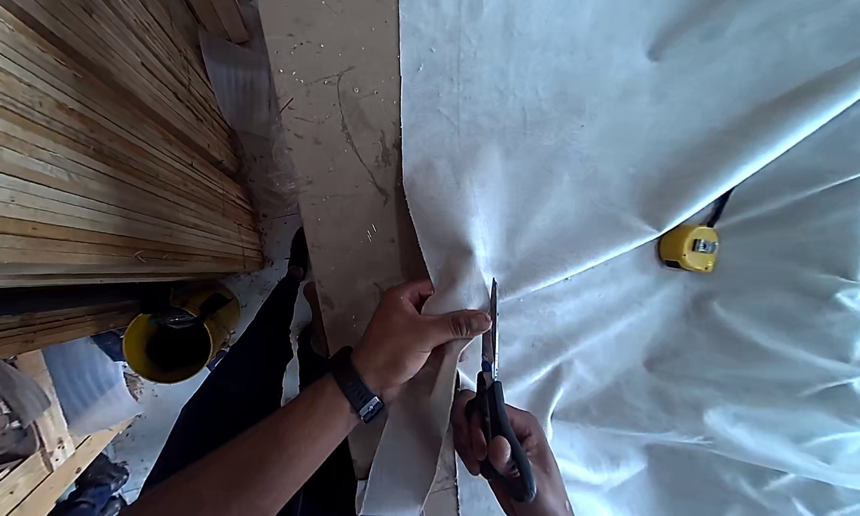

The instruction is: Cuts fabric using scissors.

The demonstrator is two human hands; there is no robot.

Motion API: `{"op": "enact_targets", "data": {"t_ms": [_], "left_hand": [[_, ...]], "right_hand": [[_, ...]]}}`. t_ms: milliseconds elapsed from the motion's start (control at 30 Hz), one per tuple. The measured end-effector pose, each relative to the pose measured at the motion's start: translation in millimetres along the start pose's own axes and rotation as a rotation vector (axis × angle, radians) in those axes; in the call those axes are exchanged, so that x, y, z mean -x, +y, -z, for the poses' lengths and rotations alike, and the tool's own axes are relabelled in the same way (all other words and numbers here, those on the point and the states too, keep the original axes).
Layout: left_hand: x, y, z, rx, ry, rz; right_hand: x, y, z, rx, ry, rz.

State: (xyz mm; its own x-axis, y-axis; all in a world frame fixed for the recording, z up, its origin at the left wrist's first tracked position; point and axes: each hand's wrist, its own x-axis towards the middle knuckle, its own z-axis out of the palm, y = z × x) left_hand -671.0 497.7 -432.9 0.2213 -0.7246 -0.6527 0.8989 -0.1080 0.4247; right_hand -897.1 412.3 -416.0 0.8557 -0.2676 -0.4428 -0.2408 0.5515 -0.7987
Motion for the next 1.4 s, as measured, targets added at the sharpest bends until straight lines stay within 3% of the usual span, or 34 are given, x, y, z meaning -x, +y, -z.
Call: {"op": "enact_targets", "data": {"t_ms": [367,733,1167,1400], "left_hand": [[18,0,-9,0.133,0.139,0.143],[25,-4,-5,0.069,0.169,0.024],[33,-12,-2,0.064,0.091,-0.025],[40,-17,-1,-0.002,0.129,-0.052]], "right_hand": [[-27,-11,-12,0.064,0.068,-0.028],[-31,-22,-28,0.106,0.175,-0.098],[-49,-31,-22,0.112,0.129,-0.104],[-43,-38,-30,0.124,0.229,-0.176]]}}
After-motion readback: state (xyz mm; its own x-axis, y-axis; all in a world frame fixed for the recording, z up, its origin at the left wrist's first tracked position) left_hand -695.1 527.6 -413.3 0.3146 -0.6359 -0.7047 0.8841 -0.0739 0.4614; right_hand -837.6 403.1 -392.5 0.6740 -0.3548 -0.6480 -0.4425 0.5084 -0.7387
